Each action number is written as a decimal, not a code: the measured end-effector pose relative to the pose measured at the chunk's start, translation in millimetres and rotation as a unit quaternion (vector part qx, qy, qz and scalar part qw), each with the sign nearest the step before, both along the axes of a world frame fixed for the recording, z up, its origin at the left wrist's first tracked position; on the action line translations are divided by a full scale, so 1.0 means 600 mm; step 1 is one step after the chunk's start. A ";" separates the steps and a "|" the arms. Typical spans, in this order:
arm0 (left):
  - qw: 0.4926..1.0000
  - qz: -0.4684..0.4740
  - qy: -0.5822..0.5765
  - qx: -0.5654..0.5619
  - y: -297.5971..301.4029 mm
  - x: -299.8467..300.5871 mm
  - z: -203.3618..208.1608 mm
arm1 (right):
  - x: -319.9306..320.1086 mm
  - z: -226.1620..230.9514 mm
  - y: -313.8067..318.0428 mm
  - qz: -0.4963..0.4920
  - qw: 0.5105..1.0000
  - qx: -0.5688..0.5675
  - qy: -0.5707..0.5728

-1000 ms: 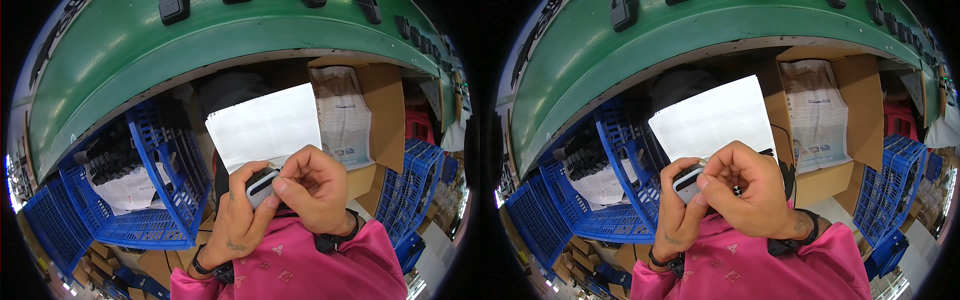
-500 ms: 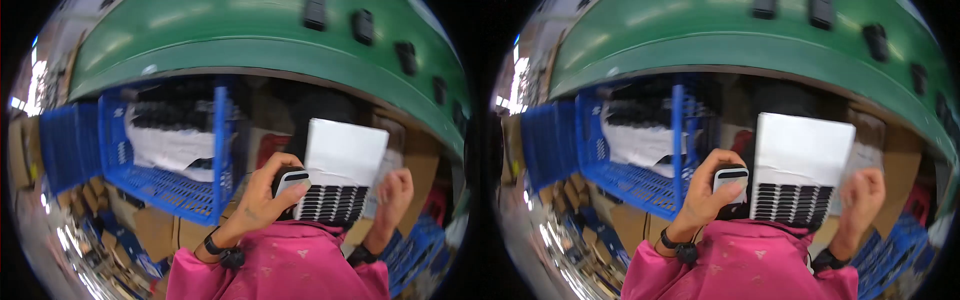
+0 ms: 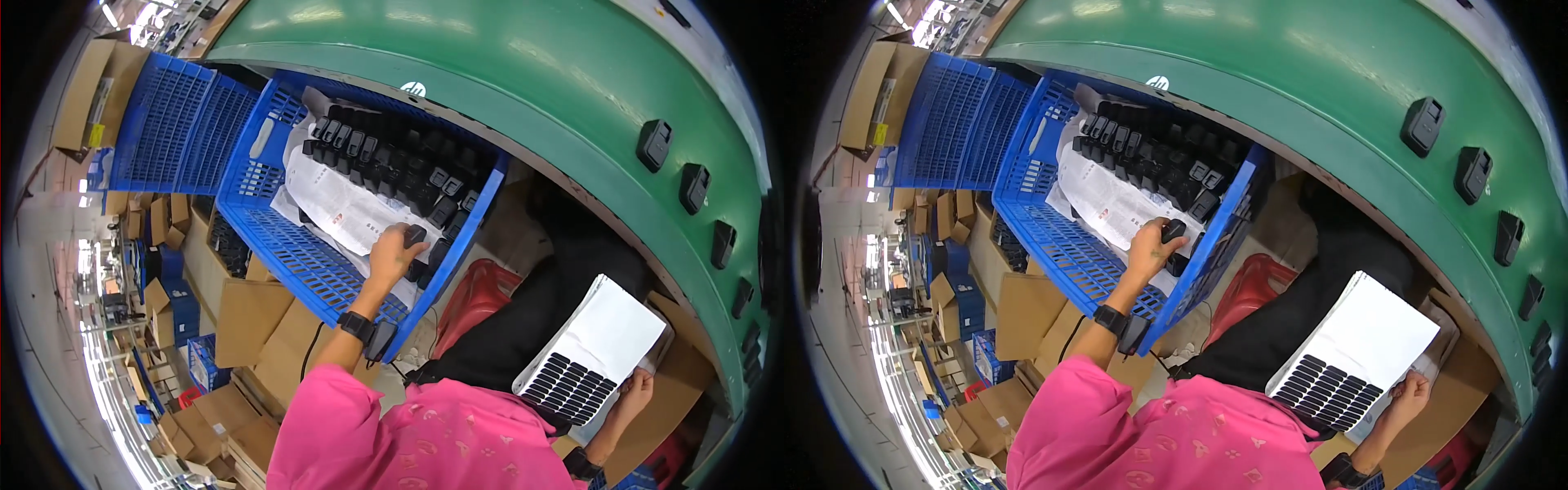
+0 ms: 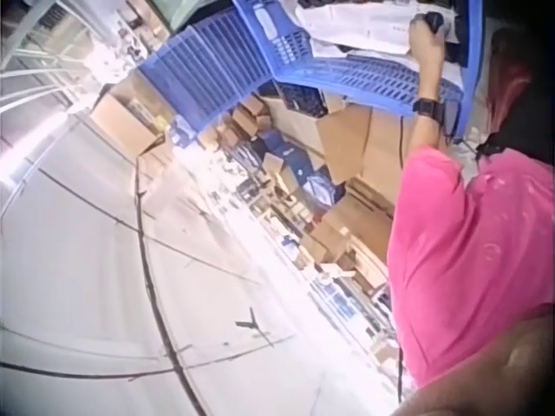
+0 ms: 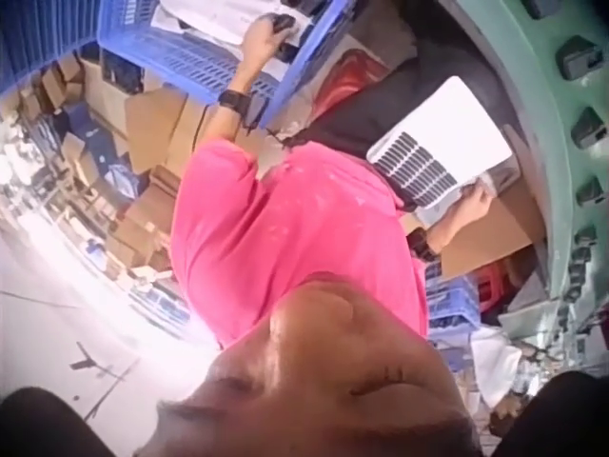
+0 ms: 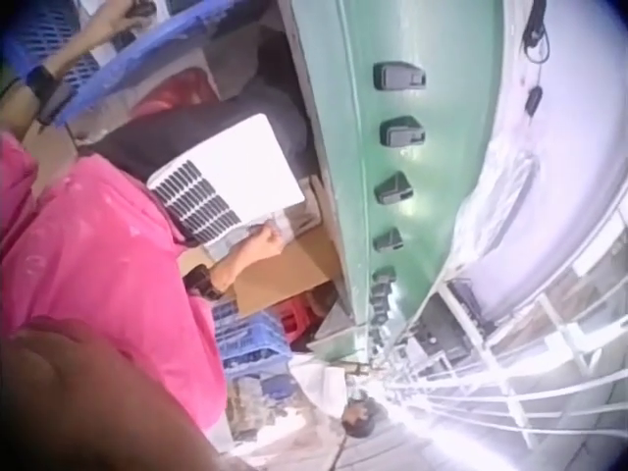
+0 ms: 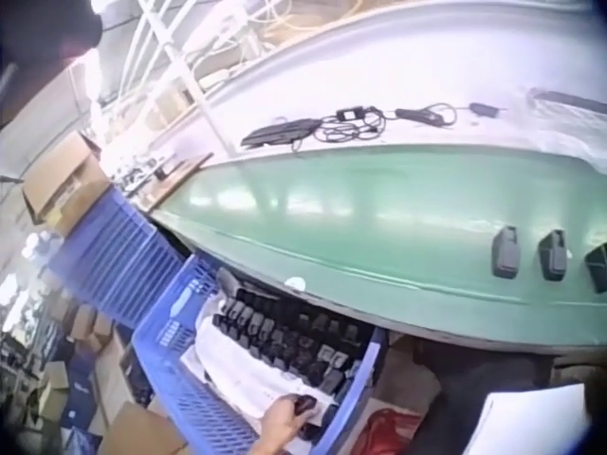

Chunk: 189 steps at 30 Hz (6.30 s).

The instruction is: The person peels a sticker from a sheet, applies it to the bottom of a mouse, and presses it down. They then place the mouse into a blue crate and pick up another mouse to repeat the process.

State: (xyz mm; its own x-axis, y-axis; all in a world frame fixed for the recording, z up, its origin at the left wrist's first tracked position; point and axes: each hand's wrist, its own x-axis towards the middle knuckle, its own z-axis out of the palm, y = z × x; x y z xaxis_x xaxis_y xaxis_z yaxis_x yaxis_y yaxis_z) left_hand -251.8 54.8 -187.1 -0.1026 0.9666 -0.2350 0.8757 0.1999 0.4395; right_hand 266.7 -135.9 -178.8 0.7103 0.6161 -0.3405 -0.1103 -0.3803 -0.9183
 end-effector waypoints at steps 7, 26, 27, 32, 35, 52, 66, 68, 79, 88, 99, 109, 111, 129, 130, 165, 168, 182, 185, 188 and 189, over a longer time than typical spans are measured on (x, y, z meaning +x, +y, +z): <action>0.993 -0.020 -0.113 -0.006 -0.014 -0.009 -0.036 | -0.017 -0.016 0.004 -0.007 0.998 -0.042 -0.036; 0.916 -0.264 0.006 0.301 0.247 0.468 0.287 | -0.137 0.153 0.017 -0.006 0.970 -0.006 -0.241; 0.920 -0.276 0.073 0.268 0.266 0.492 0.287 | -0.146 0.167 0.017 0.045 0.948 0.009 -0.314; 0.876 -0.384 0.066 0.285 0.347 0.501 0.262 | -0.175 0.204 -0.003 0.134 0.889 0.019 -0.437; 0.880 -0.382 -0.093 0.264 0.334 0.491 0.264 | -0.172 0.209 -0.008 0.170 0.877 -0.047 -0.448; 0.757 -0.173 -0.573 -0.261 -0.045 0.555 0.198 | -0.145 0.199 0.005 0.278 0.795 -0.113 -0.527; 0.714 -0.156 -0.603 -0.319 -0.031 0.545 0.219 | -0.083 0.260 0.051 0.166 0.971 0.126 -0.120; 0.683 -0.192 -0.618 -0.339 -0.033 0.547 0.218 | -0.086 0.267 0.064 0.137 0.976 0.161 0.042; 0.671 -0.233 -0.584 -0.392 -0.017 0.531 0.229 | -0.110 0.274 0.141 0.096 0.973 0.138 0.161; 0.659 -0.244 -0.581 -0.412 -0.011 0.530 0.230 | -0.114 0.273 0.153 0.075 0.979 0.134 0.136; 0.674 -0.258 -0.558 -0.409 -0.005 0.533 0.238 | -0.112 0.275 0.154 0.070 0.985 0.112 0.108; 0.683 -0.259 -0.545 -0.412 -0.007 0.533 0.240 | -0.113 0.273 0.152 0.077 0.980 0.141 0.117; 0.679 -0.251 -0.556 -0.408 -0.009 0.534 0.237 | -0.113 0.267 0.149 0.075 0.981 0.143 0.103; 0.662 -0.209 -0.613 -0.377 -0.030 0.536 0.224 | -0.131 0.218 0.092 0.113 0.989 0.091 0.005; 0.670 -0.205 -0.624 -0.345 -0.034 0.536 0.227 | -0.133 0.221 0.093 0.188 0.976 0.086 -0.062; 0.654 -0.048 -0.684 -0.318 -0.044 0.502 0.224 | -0.213 0.201 0.041 0.331 0.877 0.062 -0.343; 0.635 -0.054 -0.703 -0.316 -0.041 0.499 0.214 | -0.219 0.208 0.043 0.266 0.905 0.043 -0.329; 0.575 -0.139 -0.749 -0.298 -0.031 0.498 0.199 | -0.215 0.202 0.039 0.322 0.887 0.050 -0.327; 0.578 -0.144 -0.747 -0.296 -0.032 0.501 0.198 | -0.212 0.215 0.037 0.323 0.897 0.060 -0.295; 0.571 -0.142 -0.755 -0.289 -0.031 0.501 0.206 | -0.191 0.237 0.041 0.294 0.920 0.035 -0.259; 0.568 -0.144 -0.756 -0.292 -0.032 0.503 0.208 | -0.180 0.239 0.044 0.266 0.929 -0.006 -0.256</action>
State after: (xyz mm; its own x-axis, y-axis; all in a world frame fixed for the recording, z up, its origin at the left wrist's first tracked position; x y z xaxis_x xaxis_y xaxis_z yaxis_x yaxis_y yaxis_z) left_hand 50.0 35.7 -62.6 0.7860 0.6035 -0.1344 -0.3799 0.6430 0.6650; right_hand 158.5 -109.3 -35.3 0.3762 0.9252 -0.0501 0.5469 -0.2653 -0.7940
